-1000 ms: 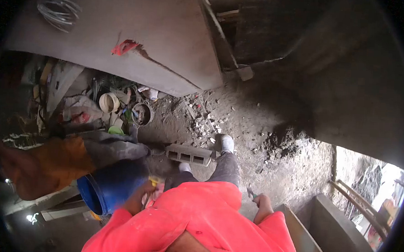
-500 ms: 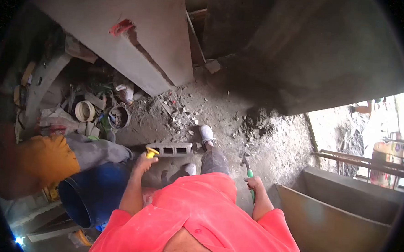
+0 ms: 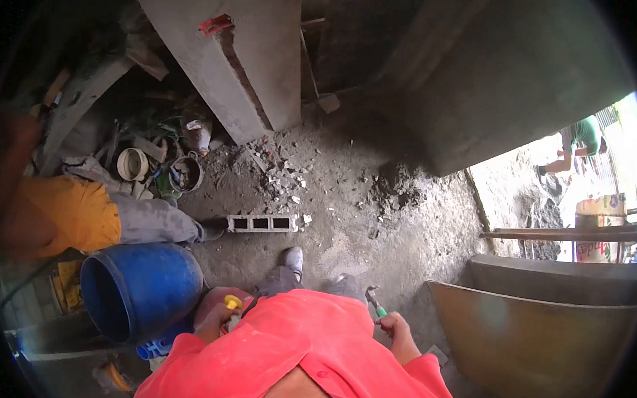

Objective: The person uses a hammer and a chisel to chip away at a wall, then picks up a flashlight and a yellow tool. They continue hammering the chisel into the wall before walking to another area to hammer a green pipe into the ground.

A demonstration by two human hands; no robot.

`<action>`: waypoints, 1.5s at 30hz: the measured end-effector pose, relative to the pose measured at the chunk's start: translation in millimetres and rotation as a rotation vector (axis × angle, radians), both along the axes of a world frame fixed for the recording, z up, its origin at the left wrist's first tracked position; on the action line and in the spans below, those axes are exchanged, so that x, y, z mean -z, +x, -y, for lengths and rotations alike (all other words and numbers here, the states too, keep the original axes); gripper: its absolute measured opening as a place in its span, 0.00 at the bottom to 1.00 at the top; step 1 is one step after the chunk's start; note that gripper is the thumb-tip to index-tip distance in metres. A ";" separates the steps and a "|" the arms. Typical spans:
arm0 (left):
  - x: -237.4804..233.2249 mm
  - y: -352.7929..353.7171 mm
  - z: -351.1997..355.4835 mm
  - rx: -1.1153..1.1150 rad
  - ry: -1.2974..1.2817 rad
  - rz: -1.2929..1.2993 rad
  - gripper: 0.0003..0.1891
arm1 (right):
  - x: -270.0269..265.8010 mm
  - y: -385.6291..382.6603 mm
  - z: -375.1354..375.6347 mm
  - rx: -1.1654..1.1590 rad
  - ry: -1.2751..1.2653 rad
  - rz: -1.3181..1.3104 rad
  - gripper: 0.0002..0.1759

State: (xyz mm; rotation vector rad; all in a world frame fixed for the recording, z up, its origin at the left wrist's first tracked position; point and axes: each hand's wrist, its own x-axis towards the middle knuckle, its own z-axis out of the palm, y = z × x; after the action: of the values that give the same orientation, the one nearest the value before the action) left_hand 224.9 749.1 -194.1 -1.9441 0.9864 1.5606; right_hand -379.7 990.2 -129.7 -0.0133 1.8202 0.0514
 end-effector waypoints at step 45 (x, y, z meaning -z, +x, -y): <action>-64.4 -109.1 -150.9 0.554 -0.231 -0.122 0.31 | 8.3 109.8 -413.0 0.315 -0.151 -0.128 0.18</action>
State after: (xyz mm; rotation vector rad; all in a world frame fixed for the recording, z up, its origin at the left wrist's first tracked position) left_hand 115.8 900.0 -129.6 -1.5284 1.6492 1.2921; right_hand -270.0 1403.1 -137.9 0.1738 1.9308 -0.3142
